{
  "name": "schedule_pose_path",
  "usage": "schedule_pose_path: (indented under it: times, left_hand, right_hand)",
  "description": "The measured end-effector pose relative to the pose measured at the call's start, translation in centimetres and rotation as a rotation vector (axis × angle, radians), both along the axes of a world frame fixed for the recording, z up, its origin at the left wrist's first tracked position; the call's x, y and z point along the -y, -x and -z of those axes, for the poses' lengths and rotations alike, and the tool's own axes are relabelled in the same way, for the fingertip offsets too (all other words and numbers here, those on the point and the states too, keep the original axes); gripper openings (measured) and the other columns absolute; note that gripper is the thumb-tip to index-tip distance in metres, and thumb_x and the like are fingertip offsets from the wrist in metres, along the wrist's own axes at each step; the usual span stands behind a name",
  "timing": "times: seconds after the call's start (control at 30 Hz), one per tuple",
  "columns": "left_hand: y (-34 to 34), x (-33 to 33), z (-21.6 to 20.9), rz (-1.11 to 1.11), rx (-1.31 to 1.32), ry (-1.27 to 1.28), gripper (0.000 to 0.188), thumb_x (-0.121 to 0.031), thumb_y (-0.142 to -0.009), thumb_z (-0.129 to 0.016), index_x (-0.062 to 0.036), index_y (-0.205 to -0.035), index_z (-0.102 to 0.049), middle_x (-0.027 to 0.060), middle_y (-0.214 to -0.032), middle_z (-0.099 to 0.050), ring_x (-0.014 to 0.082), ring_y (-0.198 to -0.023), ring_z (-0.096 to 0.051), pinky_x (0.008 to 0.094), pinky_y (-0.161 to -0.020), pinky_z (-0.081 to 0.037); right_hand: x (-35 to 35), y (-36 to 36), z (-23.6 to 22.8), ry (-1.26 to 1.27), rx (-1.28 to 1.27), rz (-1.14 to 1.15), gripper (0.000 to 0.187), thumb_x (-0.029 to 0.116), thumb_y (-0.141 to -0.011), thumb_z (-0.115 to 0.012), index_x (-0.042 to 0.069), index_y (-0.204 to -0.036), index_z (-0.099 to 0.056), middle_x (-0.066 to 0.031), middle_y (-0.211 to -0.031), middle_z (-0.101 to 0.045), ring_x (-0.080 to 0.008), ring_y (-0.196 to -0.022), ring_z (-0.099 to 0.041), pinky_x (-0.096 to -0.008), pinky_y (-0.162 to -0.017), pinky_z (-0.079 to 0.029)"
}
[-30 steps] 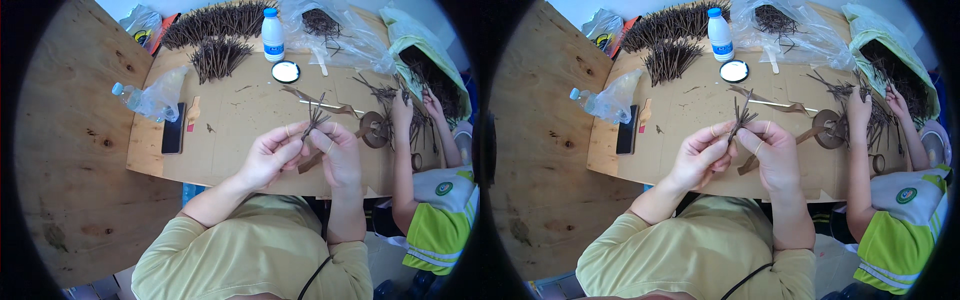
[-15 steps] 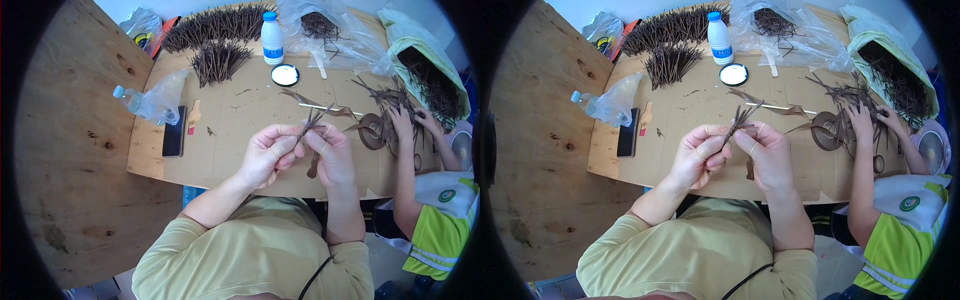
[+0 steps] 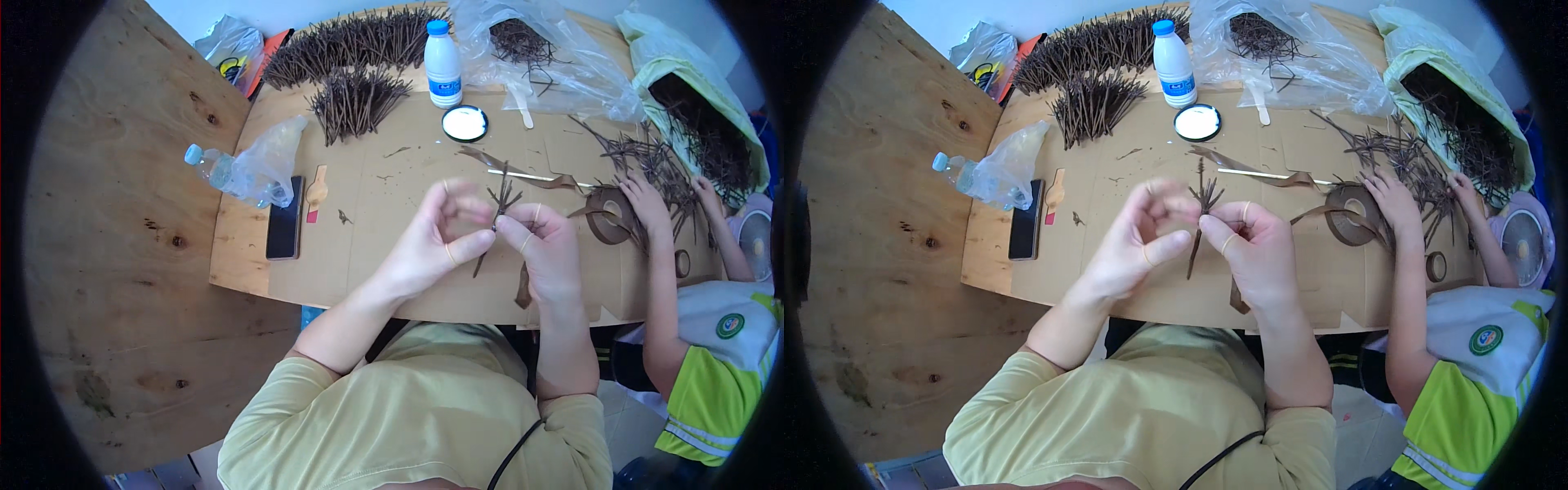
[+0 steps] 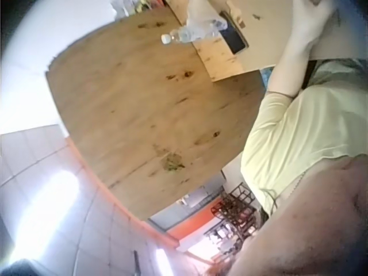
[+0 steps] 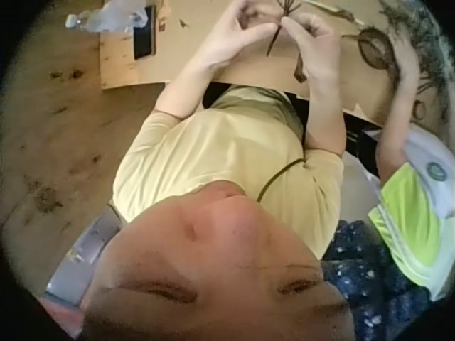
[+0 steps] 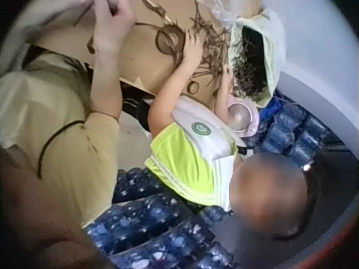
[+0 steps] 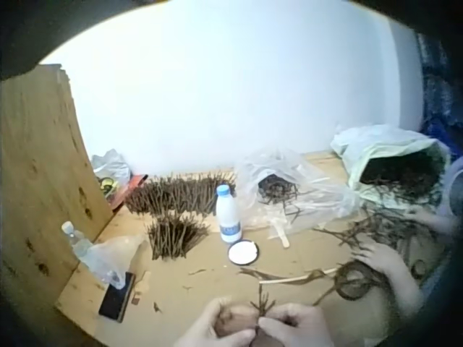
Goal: The person assembles small wooden or stick-based craft items by hand at a table, using glue and adhesive tape to secure bundles of thin wooden sticks together.
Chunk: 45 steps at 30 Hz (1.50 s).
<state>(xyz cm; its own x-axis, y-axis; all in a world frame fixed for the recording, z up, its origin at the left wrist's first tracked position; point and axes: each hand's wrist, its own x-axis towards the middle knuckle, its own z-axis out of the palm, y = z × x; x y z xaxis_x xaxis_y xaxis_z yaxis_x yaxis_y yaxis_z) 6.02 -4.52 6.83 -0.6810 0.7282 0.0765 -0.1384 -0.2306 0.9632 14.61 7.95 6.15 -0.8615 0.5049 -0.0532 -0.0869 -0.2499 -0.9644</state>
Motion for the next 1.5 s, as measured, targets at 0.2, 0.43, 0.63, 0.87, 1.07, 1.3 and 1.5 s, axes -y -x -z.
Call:
schedule_pose_path:
  times: [0.2, 0.43, 0.63, 0.87, 1.07, 1.3, 1.5]
  left_hand:
    - [2.5, -0.5, -0.7, 0.108, -0.106, 0.207, 0.033, -0.003, -0.076, -0.065, 0.0014, -0.105, -0.050, -0.0005, -0.087, -0.054, 0.0055, -0.080, -0.053, 0.0197, -0.075, -0.044]
    - [4.0, -0.5, -1.4, 0.246, -0.114, 0.236, 0.019, -0.005, -0.081, -0.059, 0.0019, -0.099, -0.056, 0.0046, -0.096, -0.059, 0.0085, -0.087, -0.055, 0.0238, -0.080, -0.045]
    - [4.1, -1.3, -1.1, 0.365, 0.227, 0.025, 0.024, -0.010, -0.080, -0.061, 0.0000, -0.101, -0.057, 0.0051, -0.097, -0.060, 0.0106, -0.087, -0.055, 0.0264, -0.082, -0.042]
    - [3.3, -2.7, 0.2, 0.497, 0.474, -0.145, 0.025, -0.013, -0.083, -0.059, -0.0007, -0.103, -0.056, 0.0024, -0.087, -0.059, 0.0095, -0.076, -0.052, 0.0236, -0.072, -0.043]
    - [2.9, -4.1, 0.6, 0.579, 0.511, -0.250, 0.028, -0.023, -0.078, -0.065, -0.0042, -0.097, -0.056, 0.0030, -0.085, -0.053, 0.0102, -0.073, -0.046, 0.0198, -0.064, -0.038]
    - [2.6, -5.5, 0.6, 0.611, 0.527, -0.274, 0.040, -0.023, -0.080, -0.063, -0.0034, -0.110, -0.048, 0.0031, -0.087, -0.053, 0.0095, -0.075, -0.048, 0.0198, -0.065, -0.041]
    - [3.0, -4.6, 0.0, 0.278, 0.093, 0.001, 0.043, -0.004, -0.077, -0.064, 0.0021, -0.114, -0.045, 0.0007, -0.082, -0.054, 0.0068, -0.076, -0.052, 0.0210, -0.071, -0.044]
  right_hand:
    - [0.0, -0.1, -0.4, -0.197, 0.126, -0.111, 0.010, 0.007, -0.077, -0.063, 0.000, -0.084, -0.063, 0.0019, -0.069, -0.057, -0.0023, -0.061, -0.046, -0.0170, -0.054, -0.037]
    - [-1.9, -0.8, -0.8, -0.024, 0.140, -0.280, 0.016, 0.009, -0.077, -0.064, -0.001, -0.089, -0.062, 0.0033, -0.072, -0.056, -0.0008, -0.062, -0.046, -0.0161, -0.054, -0.036]
    - [-2.3, -1.4, -0.7, 0.210, 0.138, -0.320, 0.015, 0.009, -0.078, -0.063, 0.000, -0.090, -0.062, 0.0006, -0.073, -0.058, -0.0038, -0.060, -0.048, -0.0179, -0.055, -0.039]
    - [-2.3, -1.7, -0.7, 0.549, 0.099, -0.394, 0.012, 0.007, -0.083, -0.056, 0.003, -0.094, -0.057, 0.0028, -0.068, -0.050, -0.0052, -0.054, -0.043, -0.0158, -0.042, -0.031]
    - [-2.6, -2.0, -0.2, 0.752, 0.007, -0.459, 0.009, 0.012, -0.084, -0.056, 0.005, -0.091, -0.057, 0.0071, -0.061, -0.040, -0.0015, -0.047, -0.031, -0.0150, -0.037, -0.019]
    - [-2.0, -1.8, 0.4, 0.637, -0.072, -0.342, 0.011, 0.014, -0.084, -0.057, 0.003, -0.087, -0.059, 0.0091, -0.055, -0.035, -0.0005, -0.044, -0.027, -0.0160, -0.037, -0.017]
    - [-1.5, -1.2, 0.8, 0.069, 0.095, 0.054, 0.013, 0.014, -0.082, -0.060, 0.001, -0.084, -0.062, 0.0049, -0.059, -0.046, -0.0011, -0.049, -0.038, -0.0166, -0.042, -0.027]
